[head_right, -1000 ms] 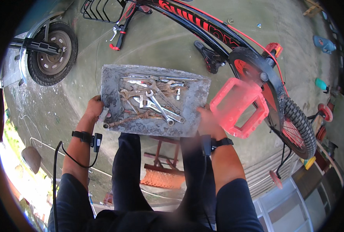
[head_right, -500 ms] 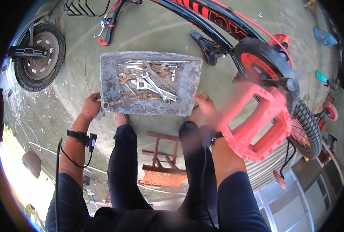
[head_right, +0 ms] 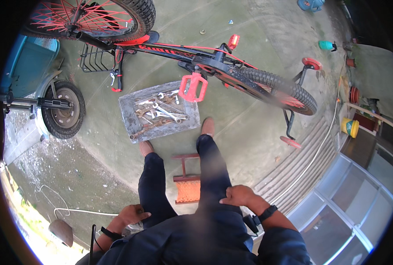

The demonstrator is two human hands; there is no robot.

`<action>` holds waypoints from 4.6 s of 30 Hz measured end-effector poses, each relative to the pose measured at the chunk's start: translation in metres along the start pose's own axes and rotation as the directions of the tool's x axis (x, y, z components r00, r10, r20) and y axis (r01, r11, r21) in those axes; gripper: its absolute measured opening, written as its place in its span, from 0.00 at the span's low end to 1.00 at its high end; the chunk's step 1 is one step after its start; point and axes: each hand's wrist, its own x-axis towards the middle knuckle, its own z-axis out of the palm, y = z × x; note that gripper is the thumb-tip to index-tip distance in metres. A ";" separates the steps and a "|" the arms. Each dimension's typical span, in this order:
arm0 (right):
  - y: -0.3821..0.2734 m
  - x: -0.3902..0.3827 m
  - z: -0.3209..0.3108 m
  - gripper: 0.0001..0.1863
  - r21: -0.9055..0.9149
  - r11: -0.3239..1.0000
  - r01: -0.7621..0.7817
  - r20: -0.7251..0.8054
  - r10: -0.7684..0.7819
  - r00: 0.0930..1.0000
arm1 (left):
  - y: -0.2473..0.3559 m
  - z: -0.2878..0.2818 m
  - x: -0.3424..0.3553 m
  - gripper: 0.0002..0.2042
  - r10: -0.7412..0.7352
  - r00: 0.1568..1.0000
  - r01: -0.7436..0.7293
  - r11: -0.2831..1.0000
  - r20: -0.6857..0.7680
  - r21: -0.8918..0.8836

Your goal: The person removes a training wheel from a child's bicycle using wrenches and then handles various small hardware components from a metal tray.

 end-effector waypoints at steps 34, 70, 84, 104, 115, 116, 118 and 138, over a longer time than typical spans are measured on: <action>-0.017 0.211 -0.048 0.29 0.535 0.685 0.495 -0.227 -0.448 0.865 | 0.166 -0.029 0.235 0.09 0.029 0.946 -0.325 0.147 -0.324 -0.934; -0.014 0.253 -0.053 0.33 -0.210 0.699 0.683 -0.715 -0.587 0.381 | 0.182 0.017 0.250 0.23 0.213 0.699 -0.704 0.369 -0.683 -0.606; -0.006 0.244 -0.037 0.40 0.195 0.505 0.841 -0.425 -0.729 0.537 | 0.160 0.067 0.216 0.20 0.172 0.632 -0.745 0.403 -0.756 -0.531; -0.012 0.248 -0.040 0.22 0.376 0.356 0.856 -0.580 -0.630 0.517 | 0.075 -0.014 0.188 0.18 0.156 0.096 -0.713 0.700 -0.983 0.042; -0.002 0.258 -0.031 0.26 0.077 0.470 0.879 -0.698 -0.604 0.384 | 0.097 -0.015 0.185 0.17 0.166 0.110 -0.831 0.556 -0.980 0.000; -0.004 0.260 -0.034 0.27 0.111 0.481 0.870 -0.712 -0.572 0.407 | 0.099 -0.013 0.185 0.17 0.160 0.119 -0.829 0.558 -0.980 -0.009; -0.010 0.264 -0.039 0.27 0.182 0.492 0.851 -0.739 -0.503 0.449 | 0.102 -0.013 0.185 0.16 0.157 0.122 -0.825 0.565 -0.980 -0.012; -0.028 0.234 -0.031 0.26 -0.264 0.549 0.793 -0.702 -0.673 0.232 | 0.116 -0.017 0.186 0.16 0.097 0.232 -0.695 0.712 -0.968 -0.095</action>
